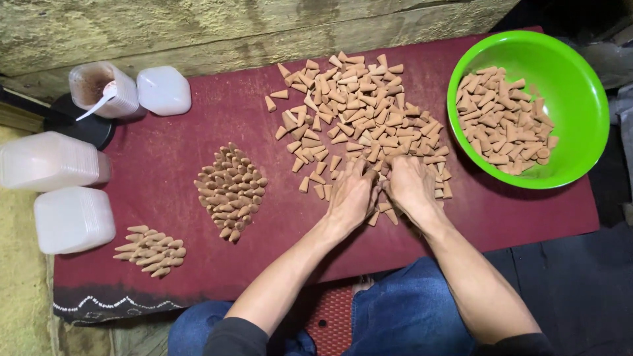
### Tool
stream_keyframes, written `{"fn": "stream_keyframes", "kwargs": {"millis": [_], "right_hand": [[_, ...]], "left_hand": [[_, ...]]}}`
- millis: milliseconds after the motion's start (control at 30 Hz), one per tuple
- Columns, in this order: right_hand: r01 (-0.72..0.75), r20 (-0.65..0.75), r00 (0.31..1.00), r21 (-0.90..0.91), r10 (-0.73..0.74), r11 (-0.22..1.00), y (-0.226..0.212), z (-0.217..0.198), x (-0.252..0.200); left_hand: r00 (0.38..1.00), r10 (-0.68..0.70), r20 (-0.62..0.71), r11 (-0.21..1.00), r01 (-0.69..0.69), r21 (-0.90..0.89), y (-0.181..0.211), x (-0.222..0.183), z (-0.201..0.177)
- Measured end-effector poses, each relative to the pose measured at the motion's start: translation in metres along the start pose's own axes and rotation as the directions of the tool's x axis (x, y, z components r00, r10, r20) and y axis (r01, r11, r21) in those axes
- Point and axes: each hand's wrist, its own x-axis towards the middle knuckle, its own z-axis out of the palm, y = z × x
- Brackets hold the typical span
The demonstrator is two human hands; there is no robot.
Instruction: Sorting and arranging incense cones into organized piles on a work surface.
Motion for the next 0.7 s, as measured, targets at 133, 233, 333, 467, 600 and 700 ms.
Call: {"fn": "stream_keyframes", "kwargs": {"millis": [133,233,333,467,600,700], "right_hand": [[0.079,-0.028,0.996,-0.138,-0.083,0.987,-0.034,-0.035,-0.023],[0.079,-0.099,0.990,-0.221,-0.103,0.972,-0.033,-0.022,-0.023],[0.011,-0.148,0.987,-0.287,-0.056,0.958,-0.051,-0.017,-0.033],[0.042,-0.165,0.981,-0.333,-0.102,0.942,-0.048,-0.012,-0.041],[0.060,-0.278,0.944,-0.377,-0.175,0.924,-0.037,-0.020,-0.054],[0.285,-0.261,0.923,-0.026,-0.282,0.958,-0.060,-0.043,-0.086]], "left_hand": [[0.999,0.033,-0.042,0.999,-0.034,-0.034,-0.020,-0.001,0.027],[0.996,0.048,-0.070,0.999,-0.047,0.015,-0.016,-0.006,0.026],[0.994,0.068,-0.083,0.997,-0.066,0.037,-0.009,-0.013,0.020],[0.991,0.043,-0.129,0.999,-0.039,0.031,-0.007,-0.026,0.016],[0.978,-0.029,-0.207,0.968,-0.024,-0.251,-0.008,-0.048,0.009],[0.940,-0.171,-0.297,0.876,0.008,-0.482,0.007,-0.081,-0.032]]}}
